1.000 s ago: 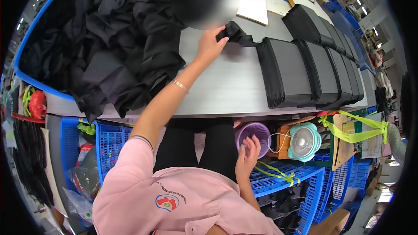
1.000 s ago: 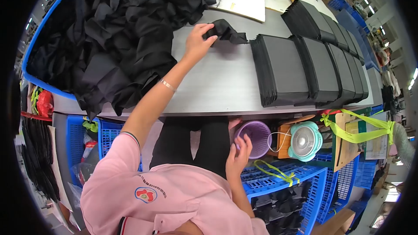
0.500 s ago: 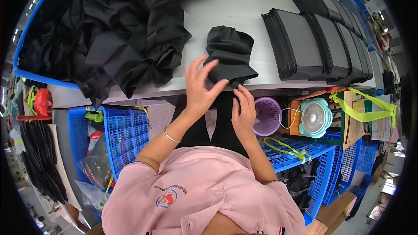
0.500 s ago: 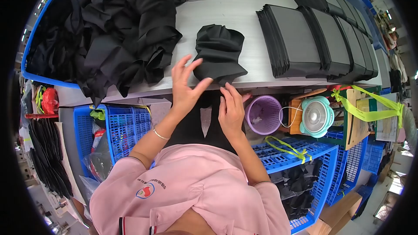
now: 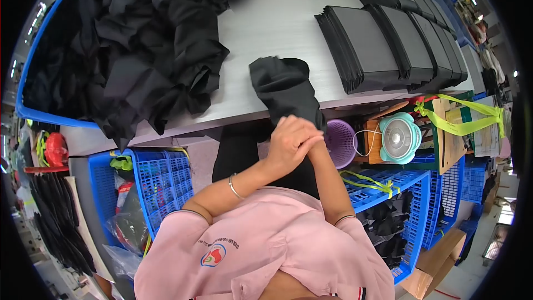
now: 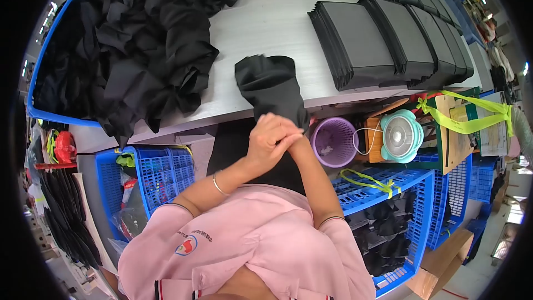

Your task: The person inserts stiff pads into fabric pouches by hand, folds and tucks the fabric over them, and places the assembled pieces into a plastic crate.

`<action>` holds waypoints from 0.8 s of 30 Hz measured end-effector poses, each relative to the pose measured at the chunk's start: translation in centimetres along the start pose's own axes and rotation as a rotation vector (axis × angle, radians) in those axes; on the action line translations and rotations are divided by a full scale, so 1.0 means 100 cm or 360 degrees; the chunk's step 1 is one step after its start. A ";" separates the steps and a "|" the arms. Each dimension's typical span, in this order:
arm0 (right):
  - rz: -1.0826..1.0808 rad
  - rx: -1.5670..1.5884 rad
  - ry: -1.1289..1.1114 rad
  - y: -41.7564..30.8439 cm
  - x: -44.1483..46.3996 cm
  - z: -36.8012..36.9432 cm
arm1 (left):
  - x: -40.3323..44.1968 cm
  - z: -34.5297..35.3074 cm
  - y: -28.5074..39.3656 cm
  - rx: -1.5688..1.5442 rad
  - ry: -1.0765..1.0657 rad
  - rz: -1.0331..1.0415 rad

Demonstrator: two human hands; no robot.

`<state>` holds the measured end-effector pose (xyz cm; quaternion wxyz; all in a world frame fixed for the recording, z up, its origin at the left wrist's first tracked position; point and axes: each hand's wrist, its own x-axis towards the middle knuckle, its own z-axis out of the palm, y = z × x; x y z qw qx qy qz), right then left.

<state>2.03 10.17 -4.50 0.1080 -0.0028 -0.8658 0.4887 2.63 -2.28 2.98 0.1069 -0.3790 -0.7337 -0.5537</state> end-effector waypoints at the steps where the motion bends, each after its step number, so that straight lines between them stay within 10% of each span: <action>1: 0.0076 0.0297 0.0044 -0.002 0.003 0.003 | -0.011 0.000 0.001 -0.0046 -0.0032 -0.0046; 12: 0.0876 0.2664 0.0259 -0.057 0.025 -0.015 | -0.044 -0.001 0.020 -0.0366 -0.0315 -0.0130; 17: 0.0813 0.2513 0.0355 -0.063 0.016 -0.015 | 0.009 -0.017 0.023 -0.0003 0.0322 -0.0228; 24: 0.0342 0.1716 0.0440 -0.088 -0.042 -0.005 | 0.036 -0.040 -0.046 -0.0284 0.0093 -0.0658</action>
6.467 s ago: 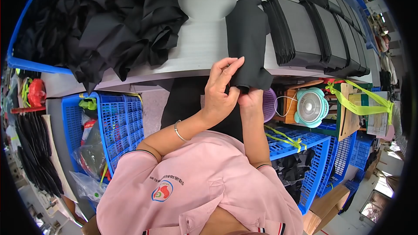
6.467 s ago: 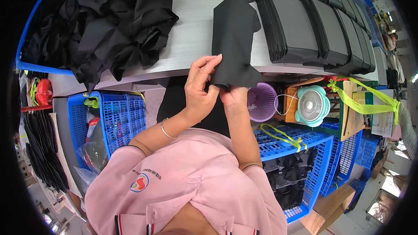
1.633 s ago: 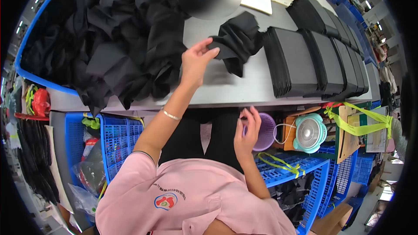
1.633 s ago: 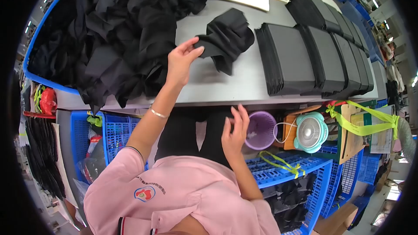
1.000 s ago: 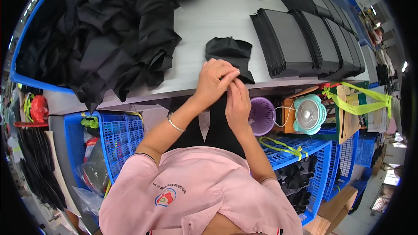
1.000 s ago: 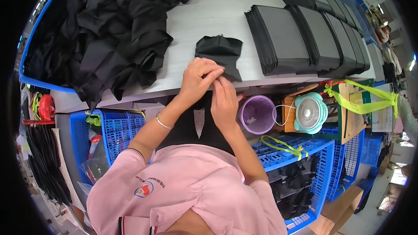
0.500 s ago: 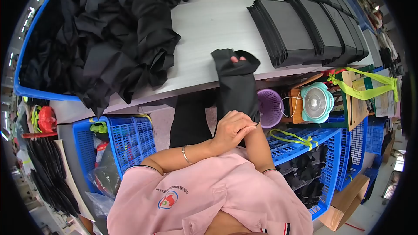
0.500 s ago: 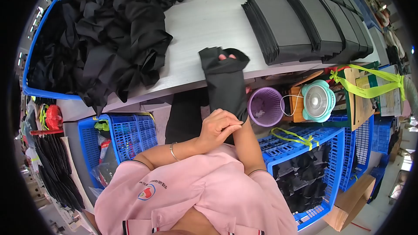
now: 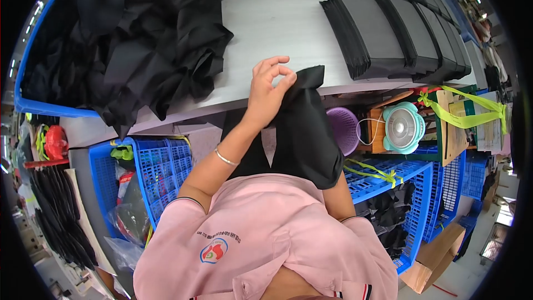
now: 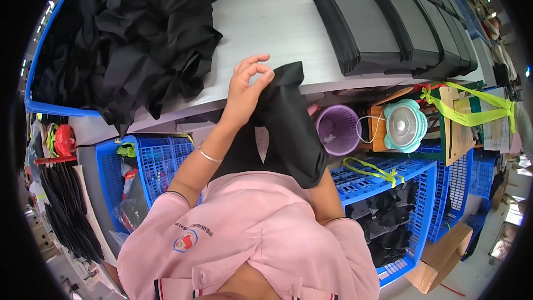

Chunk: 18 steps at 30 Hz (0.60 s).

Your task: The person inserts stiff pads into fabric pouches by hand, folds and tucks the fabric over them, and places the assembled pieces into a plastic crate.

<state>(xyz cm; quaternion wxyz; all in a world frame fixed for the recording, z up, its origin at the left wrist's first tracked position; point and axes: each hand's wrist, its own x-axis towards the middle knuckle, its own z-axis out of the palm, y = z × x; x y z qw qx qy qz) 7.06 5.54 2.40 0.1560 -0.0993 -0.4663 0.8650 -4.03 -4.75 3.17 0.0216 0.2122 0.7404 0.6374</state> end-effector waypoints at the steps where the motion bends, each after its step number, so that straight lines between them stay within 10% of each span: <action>1: 0.0006 -0.0124 -0.0059 -0.003 -0.009 -0.004 | 0.002 -0.001 -0.006 0.0004 -0.0114 -0.0026; 4: -0.0002 -0.0390 -0.0175 -0.010 -0.019 -0.011 | -0.008 0.010 -0.004 -0.0172 -0.0469 -0.0042; 9: -0.0056 -0.0575 -0.0191 -0.019 -0.013 -0.018 | -0.023 0.007 0.052 0.0163 0.0226 0.0473; 18: -0.0070 -0.0684 -0.0186 -0.026 -0.026 -0.022 | -0.062 -0.041 0.161 -0.0633 -0.0556 0.1302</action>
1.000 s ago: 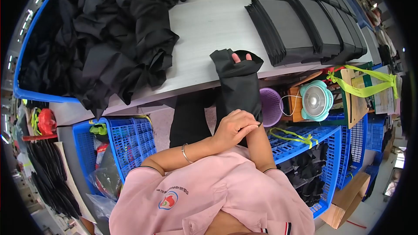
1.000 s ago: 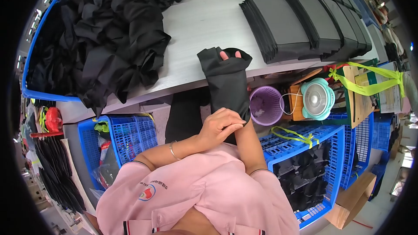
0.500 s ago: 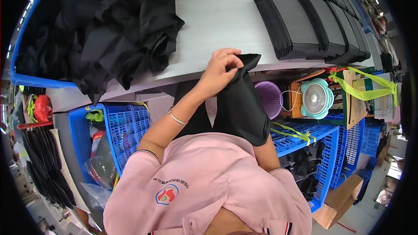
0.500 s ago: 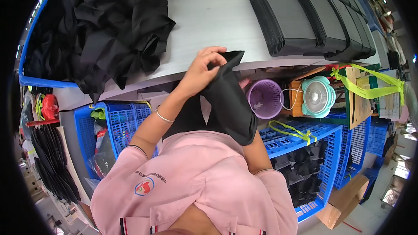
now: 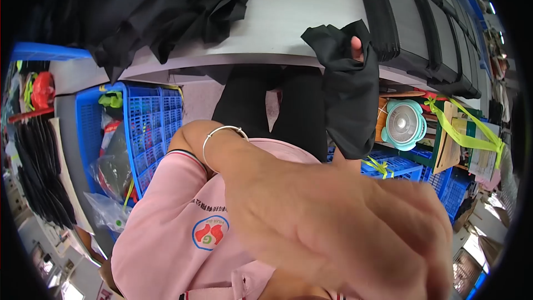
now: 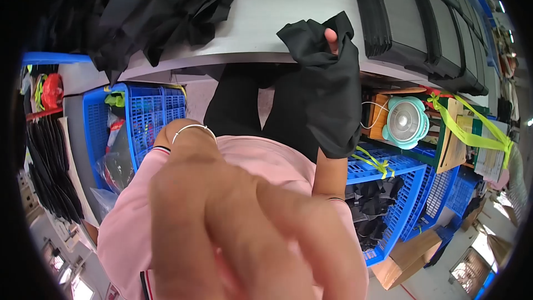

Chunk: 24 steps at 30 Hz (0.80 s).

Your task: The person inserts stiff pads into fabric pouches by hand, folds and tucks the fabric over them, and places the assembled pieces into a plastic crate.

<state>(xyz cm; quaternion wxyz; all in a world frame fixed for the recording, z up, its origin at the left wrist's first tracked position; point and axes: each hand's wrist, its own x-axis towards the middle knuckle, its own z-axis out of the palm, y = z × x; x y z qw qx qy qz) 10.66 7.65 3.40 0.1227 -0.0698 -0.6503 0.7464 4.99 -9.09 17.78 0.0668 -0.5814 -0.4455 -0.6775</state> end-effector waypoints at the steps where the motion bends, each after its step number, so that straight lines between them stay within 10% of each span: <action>1: -0.0003 0.0001 0.0006 0.000 0.000 -0.001 | 0.000 0.001 0.003 -0.0020 -0.0009 0.0021; 21: 0.0068 0.1253 0.0425 0.011 0.075 -0.018 | -0.112 0.050 -0.118 0.0782 0.0358 -0.0574; 24: 0.0115 0.1408 0.0585 0.028 0.097 -0.025 | -0.101 0.031 -0.117 -0.0063 0.0391 -0.1307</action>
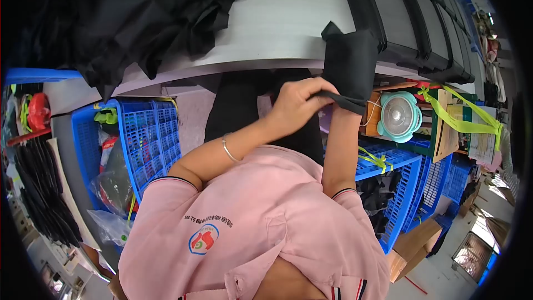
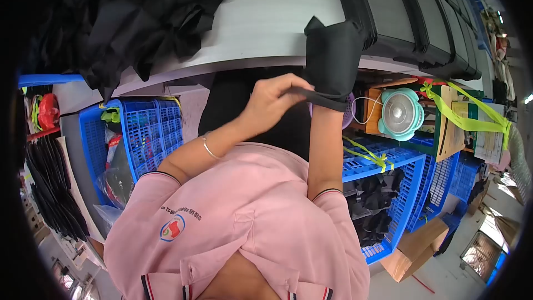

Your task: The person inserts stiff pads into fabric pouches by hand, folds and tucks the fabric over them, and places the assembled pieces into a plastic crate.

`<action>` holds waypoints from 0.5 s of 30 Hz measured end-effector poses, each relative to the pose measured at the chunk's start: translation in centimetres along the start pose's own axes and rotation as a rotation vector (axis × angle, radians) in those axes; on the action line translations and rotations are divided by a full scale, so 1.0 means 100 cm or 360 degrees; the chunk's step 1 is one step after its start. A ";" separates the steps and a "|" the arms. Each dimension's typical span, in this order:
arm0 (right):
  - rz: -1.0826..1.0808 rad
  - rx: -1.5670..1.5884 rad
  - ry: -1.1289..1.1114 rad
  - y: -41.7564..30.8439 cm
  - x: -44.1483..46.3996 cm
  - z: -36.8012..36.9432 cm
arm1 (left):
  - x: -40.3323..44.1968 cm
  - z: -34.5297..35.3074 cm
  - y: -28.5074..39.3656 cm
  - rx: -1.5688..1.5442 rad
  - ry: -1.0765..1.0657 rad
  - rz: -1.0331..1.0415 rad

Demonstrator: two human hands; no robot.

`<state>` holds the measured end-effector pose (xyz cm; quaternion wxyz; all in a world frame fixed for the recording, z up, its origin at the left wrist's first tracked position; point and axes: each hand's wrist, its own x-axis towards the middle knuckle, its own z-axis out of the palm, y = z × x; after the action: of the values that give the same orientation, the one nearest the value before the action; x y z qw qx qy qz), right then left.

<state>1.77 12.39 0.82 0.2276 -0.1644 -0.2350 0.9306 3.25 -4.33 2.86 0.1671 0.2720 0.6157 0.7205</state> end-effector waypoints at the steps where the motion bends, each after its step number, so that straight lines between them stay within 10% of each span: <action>1: -0.0035 -0.0126 -0.0042 0.005 0.006 -0.004 | 0.010 -0.012 0.001 -0.0185 -0.0192 -0.0312; 2: -0.0109 -0.0365 -0.0161 0.012 0.008 -0.008 | 0.018 -0.022 -0.001 -0.0348 -0.0338 -0.0374; 4: -0.1235 -0.2377 -0.0701 0.016 -0.021 0.018 | 0.033 -0.049 0.003 -0.0461 -0.0898 -0.0430; 6: -0.1590 -0.2742 -0.1242 0.021 -0.024 0.022 | 0.044 -0.071 0.009 -0.0009 -0.1370 -0.0408; 12: -0.1167 -0.2808 -0.1063 0.024 0.006 -0.001 | 0.044 -0.060 -0.013 -0.0427 -0.0493 -0.0437; 15: -0.0447 -0.1383 -0.0214 0.064 -0.009 0.002 | 0.057 -0.036 -0.025 -0.0592 0.0062 -0.0255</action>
<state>0.25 6.88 -2.10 0.2457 -0.1504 -0.6375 0.7146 -3.74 -3.46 1.16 0.2591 0.1725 0.4948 0.8113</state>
